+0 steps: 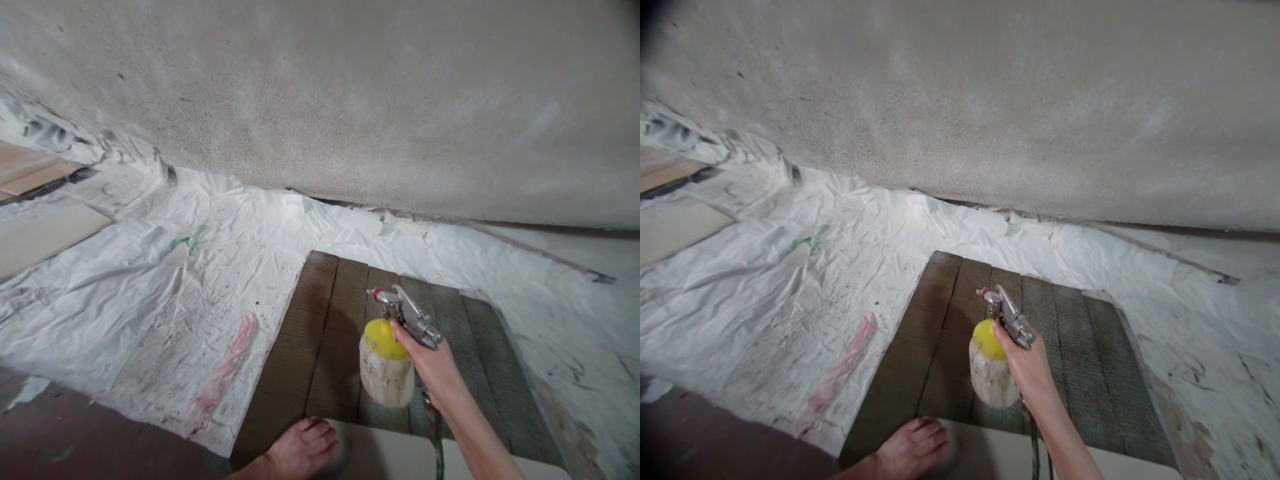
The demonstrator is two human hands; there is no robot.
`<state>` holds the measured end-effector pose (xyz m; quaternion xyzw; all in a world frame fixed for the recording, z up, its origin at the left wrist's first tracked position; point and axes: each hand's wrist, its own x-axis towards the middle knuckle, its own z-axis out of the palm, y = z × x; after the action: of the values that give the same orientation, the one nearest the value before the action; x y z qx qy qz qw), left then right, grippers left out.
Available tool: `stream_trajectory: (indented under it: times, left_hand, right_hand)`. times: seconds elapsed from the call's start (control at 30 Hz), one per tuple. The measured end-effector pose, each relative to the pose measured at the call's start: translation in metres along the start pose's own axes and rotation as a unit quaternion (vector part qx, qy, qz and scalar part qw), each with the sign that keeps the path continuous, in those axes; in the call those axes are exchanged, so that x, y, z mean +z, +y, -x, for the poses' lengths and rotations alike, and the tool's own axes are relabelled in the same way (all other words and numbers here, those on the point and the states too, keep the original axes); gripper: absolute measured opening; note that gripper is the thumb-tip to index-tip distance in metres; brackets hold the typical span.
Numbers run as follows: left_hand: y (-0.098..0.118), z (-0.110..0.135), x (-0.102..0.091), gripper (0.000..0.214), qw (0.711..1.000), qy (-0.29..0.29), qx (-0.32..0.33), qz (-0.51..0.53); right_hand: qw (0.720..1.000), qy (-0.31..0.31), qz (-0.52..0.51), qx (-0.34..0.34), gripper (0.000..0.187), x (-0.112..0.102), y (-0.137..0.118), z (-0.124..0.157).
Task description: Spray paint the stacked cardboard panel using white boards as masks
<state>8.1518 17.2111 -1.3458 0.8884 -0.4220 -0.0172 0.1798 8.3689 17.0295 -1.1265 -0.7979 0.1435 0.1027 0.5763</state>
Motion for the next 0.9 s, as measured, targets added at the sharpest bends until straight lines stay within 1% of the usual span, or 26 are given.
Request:
stream_trajectory:
  times: [0.17, 0.3, 0.4, 0.53, 0.73, 0.9]
  left_hand:
    - [0.003, 0.001, 0.004, 0.041, 1.0, -0.02, -0.01, 0.012]
    - [0.002, 0.001, 0.001, 0.043, 1.0, -0.024, -0.001, 0.017]
    - [0.001, 0.001, -0.002, 0.041, 1.0, -0.008, 0.004, 0.013]
    - [0.001, 0.001, 0.0, 0.038, 1.0, 0.017, 0.008, -0.003]
    - [0.001, 0.001, 0.0, 0.034, 0.999, 0.038, 0.011, -0.022]
    - [0.0, 0.002, -0.001, 0.036, 0.998, 0.055, 0.015, -0.022]
  right_hand:
    - [1.0, 0.016, 0.001, 0.016, 0.042, -0.007, 0.003, -0.001]
    - [0.999, 0.026, 0.0, 0.022, 0.042, -0.012, 0.004, 0.0]
    - [0.999, 0.036, 0.0, 0.023, 0.042, -0.014, 0.007, -0.001]
    - [0.999, 0.044, -0.005, 0.026, 0.039, -0.017, 0.01, -0.001]
    - [0.998, 0.056, -0.001, 0.032, 0.041, -0.021, 0.013, -0.001]
    - [0.998, 0.063, -0.004, 0.023, 0.04, -0.028, 0.02, -0.001]
